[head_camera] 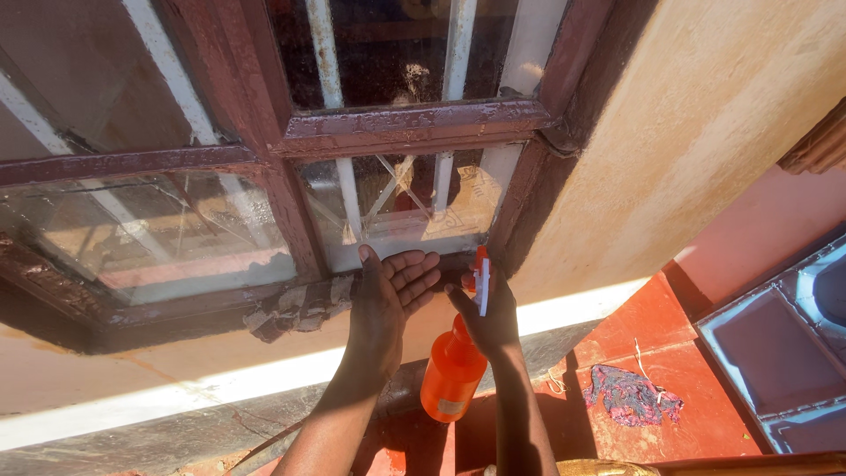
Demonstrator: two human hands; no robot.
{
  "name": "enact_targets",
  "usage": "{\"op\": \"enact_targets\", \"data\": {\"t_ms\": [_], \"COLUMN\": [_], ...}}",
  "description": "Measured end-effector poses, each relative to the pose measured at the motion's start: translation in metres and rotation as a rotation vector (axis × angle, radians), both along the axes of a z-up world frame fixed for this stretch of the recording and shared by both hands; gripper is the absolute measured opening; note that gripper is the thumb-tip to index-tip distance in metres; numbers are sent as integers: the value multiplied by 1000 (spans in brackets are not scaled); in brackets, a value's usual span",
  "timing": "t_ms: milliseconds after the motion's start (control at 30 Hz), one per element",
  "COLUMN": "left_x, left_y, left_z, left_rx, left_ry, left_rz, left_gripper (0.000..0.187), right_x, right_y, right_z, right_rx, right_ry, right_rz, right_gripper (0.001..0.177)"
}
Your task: The person wipes window panes and frames with a cloth, then picks up a spray bottle and sprays liquid onto their hand and the window.
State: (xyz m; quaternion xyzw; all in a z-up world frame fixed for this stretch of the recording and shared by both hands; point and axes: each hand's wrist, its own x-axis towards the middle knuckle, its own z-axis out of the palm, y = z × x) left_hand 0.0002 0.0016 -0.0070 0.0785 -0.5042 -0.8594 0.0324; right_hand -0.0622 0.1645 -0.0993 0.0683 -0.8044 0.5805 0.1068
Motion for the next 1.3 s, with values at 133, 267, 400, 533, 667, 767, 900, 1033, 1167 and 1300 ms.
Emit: {"op": "enact_targets", "data": {"t_ms": [133, 267, 400, 533, 667, 767, 900, 1033, 1167, 1300], "left_x": [0, 0, -2, -1, 0, -4, -8, -9, -7, -6], "left_y": [-4, -7, -6, -3, -6, -8, -23, -37, -41, -43], "left_z": [1, 1, 3, 4, 2, 1, 1, 1, -4, -7], "left_rx": [-26, -18, -16, -33, -38, 9, 16, 43, 60, 27], "left_ry": [6, -7, 0, -17, 3, -5, -3, 10, -1, 13], "left_rz": [11, 35, 37, 22, 22, 24, 60, 98, 107, 110], "left_gripper": [88, 89, 89, 88, 89, 88, 89, 87, 86, 87], "right_x": [-5, -10, -15, -13, -7, -8, -8, -4, -4, -2], "right_y": [-1, -4, -2, -1, -3, -1, 3, 7, 1, -6], "right_z": [-10, -26, -36, -28, -23, -29, -34, -28, -24, -27], "right_rx": [-58, -107, -48, -90, -131, -44, 26, -36, 106, 119], "right_ry": [-115, -155, 94, -93, -350, -120, -51, -273, -388, -355], "right_rz": [-5, -6, 16, -19, -86, -53, -79, 15, 112, 186], "right_gripper": [60, 59, 63, 61, 57, 59, 59, 52, 47, 51]}}
